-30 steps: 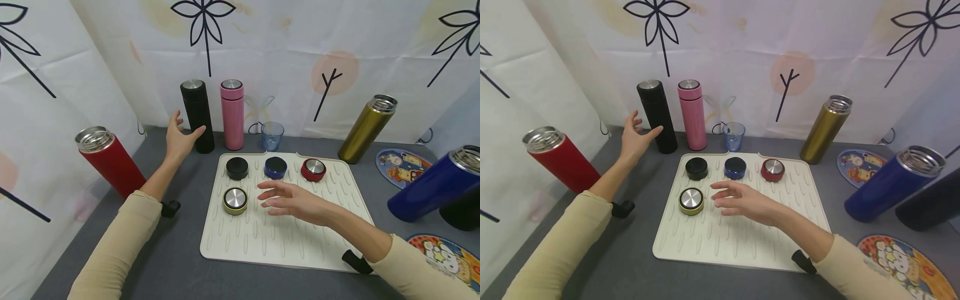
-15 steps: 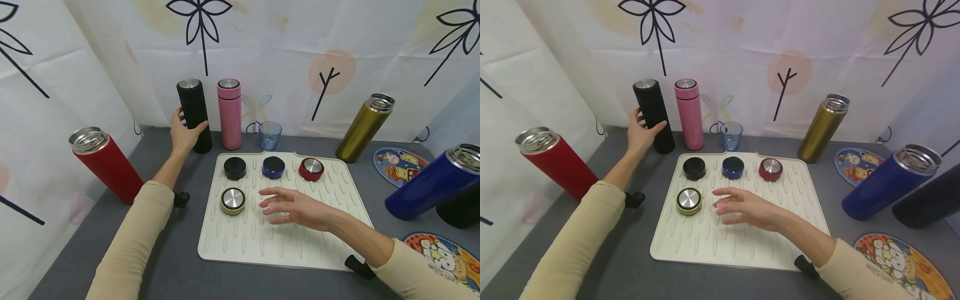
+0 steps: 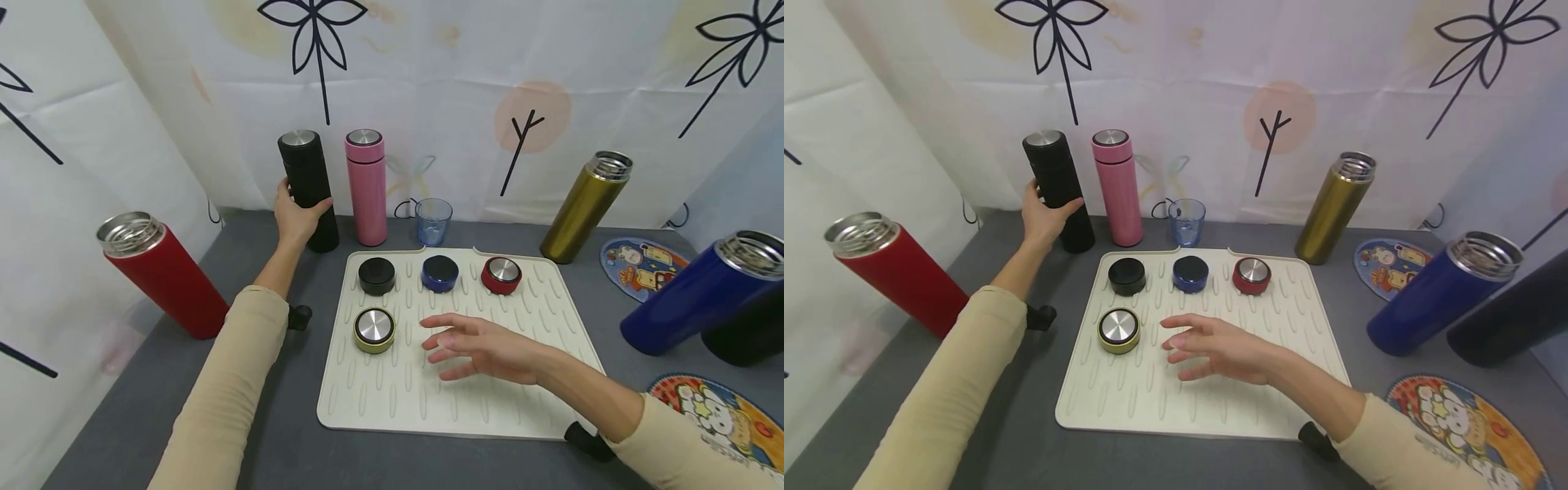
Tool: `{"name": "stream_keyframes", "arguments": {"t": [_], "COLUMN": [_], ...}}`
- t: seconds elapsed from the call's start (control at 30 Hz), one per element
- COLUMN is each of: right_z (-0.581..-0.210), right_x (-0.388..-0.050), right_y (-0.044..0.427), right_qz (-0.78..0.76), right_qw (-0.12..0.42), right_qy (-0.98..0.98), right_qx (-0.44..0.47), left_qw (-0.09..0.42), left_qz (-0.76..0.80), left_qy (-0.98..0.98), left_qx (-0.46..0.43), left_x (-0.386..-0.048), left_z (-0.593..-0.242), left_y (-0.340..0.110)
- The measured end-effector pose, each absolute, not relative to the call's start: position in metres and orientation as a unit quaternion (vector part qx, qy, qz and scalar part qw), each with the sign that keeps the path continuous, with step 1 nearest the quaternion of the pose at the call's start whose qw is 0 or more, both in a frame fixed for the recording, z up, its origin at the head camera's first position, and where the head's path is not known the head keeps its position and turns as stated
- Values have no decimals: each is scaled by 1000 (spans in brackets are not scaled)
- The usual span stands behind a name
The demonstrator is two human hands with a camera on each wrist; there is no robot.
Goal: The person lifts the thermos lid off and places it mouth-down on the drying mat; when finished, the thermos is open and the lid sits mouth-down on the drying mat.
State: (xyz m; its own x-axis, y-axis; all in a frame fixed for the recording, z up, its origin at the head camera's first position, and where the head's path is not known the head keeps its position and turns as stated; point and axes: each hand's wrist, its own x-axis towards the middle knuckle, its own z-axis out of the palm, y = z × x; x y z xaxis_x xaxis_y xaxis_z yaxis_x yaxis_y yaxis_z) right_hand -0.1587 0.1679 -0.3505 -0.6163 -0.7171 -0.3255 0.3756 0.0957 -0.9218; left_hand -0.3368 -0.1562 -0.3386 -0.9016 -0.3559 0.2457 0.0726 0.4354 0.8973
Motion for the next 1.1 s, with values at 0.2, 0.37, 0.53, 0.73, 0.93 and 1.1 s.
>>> {"name": "stream_keyframes", "arguments": {"t": [0.2,0.37,0.53,0.73,0.93,1.1], "right_z": [-351,-351,-351,-351,-350,-348], "right_x": [-156,-155,-153,-153,-155,-156], "right_y": [172,175,178,182,187,188], "right_qz": [-658,-657,-659,-661,-665,-664], "right_qw": [414,412,410,406,406,401], "right_qy": [612,614,613,614,607,611], "right_qx": [-146,-145,-147,-146,-155,-160], "left_qw": [195,180,191,211,252,288], "left_qz": [-528,-529,-513,-493,-484,-466], "left_qy": [-823,-825,-832,-840,-836,-836], "left_qx": [78,82,91,81,57,24], "left_x": [-340,-341,-342,-336,-323,-310], "left_z": [-341,-346,-349,-349,-342,-336], "left_y": [-157,-157,-160,-163,-164,-162]}}
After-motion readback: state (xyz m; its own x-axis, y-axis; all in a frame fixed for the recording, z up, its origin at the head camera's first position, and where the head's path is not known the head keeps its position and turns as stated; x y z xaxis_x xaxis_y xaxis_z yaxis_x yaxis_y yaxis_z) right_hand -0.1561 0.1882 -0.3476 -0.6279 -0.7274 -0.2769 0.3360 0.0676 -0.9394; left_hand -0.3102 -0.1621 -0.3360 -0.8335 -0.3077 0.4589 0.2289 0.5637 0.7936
